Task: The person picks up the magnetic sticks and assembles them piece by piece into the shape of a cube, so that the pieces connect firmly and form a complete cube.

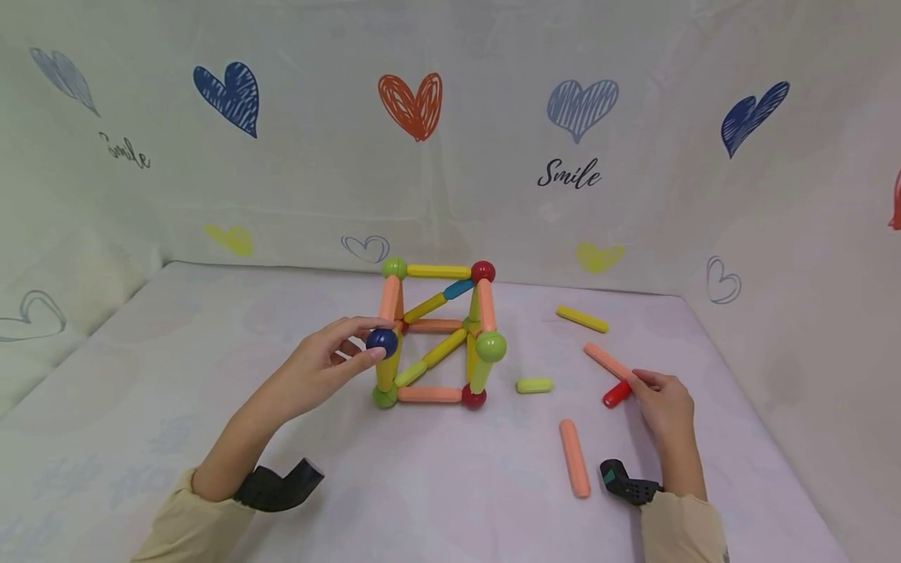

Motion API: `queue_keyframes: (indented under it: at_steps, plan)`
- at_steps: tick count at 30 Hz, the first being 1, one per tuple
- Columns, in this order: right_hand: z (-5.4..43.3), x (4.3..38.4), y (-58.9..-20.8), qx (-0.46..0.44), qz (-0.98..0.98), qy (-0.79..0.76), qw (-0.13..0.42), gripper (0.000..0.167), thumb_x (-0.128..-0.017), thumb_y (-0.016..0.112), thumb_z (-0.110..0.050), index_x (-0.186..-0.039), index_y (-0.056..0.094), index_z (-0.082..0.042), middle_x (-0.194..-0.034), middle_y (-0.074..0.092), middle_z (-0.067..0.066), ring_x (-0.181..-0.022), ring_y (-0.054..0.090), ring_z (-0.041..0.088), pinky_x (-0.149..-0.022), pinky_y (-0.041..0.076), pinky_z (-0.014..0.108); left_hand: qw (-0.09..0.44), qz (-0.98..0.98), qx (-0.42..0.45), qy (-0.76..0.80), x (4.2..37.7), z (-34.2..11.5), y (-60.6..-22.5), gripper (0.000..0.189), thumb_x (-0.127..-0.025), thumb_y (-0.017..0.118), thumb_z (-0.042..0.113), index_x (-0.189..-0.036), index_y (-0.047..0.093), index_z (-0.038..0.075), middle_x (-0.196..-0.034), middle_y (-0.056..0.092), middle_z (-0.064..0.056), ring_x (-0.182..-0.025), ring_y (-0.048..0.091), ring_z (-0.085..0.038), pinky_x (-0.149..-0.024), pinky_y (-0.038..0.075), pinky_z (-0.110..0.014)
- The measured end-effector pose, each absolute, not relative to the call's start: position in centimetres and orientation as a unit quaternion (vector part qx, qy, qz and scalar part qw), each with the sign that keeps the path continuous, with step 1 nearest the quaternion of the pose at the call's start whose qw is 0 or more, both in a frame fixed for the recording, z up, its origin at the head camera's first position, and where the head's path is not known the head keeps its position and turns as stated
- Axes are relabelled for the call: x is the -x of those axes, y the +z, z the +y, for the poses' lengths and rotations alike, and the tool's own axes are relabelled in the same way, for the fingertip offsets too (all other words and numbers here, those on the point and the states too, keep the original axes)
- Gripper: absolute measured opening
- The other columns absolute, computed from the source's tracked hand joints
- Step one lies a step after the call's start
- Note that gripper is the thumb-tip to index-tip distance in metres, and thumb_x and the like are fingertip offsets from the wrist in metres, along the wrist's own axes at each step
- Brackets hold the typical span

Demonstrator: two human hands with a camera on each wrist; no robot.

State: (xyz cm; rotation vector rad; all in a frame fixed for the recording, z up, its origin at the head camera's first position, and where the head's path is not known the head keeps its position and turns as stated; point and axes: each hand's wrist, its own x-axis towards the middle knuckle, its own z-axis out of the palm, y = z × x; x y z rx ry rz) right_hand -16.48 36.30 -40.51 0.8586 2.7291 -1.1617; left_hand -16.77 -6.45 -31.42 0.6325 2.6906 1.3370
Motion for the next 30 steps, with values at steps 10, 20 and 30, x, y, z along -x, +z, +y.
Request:
queue_keyframes:
  at_steps: [10,20,30]
  plan:
    - [35.4,16.2,-40.2,-0.276,0.896,-0.347,0.023,0.055,-0.094,0.050,-0.033,-0.130,0.043,0.008,-0.111,0.046,0.025,-0.095,0.042,0.033,-0.061,0.035,0.023,0.037,0.877,-0.201,0.435,16.7,-6.4,-31.4,0.036,-0.091,0.060,0.022,-0.125,0.054,0.016,-0.101,0.055,-0.008,-0.086,0.054,-0.020,-0.074,0.049,-0.030]
    - [37.3,17.7,-41.9,-0.260,0.897,-0.358,-0.006,0.060,-0.095,0.043,-0.047,-0.135,0.044,-0.003,-0.127,0.045,0.024,-0.103,0.041,0.034,-0.074,0.040,0.036,0.038,0.875,-0.204,0.438,16.7,-6.4,-31.4,0.035,-0.091,0.060,0.022,-0.125,0.054,0.016,-0.101,0.056,-0.009,-0.086,0.054,-0.020,-0.073,0.049,-0.030]
    - [33.6,18.9,-41.0,-0.123,0.887,-0.413,-0.165,0.050,-0.083,0.055,-0.058,-0.125,0.056,-0.032,-0.117,0.052,-0.003,-0.102,0.044,0.014,-0.068,0.046,0.025,0.044,0.875,-0.201,0.438,16.7,-6.5,-31.4,0.036,-0.091,0.060,0.023,-0.126,0.053,0.015,-0.103,0.056,-0.009,-0.086,0.054,-0.021,-0.071,0.049,-0.029]
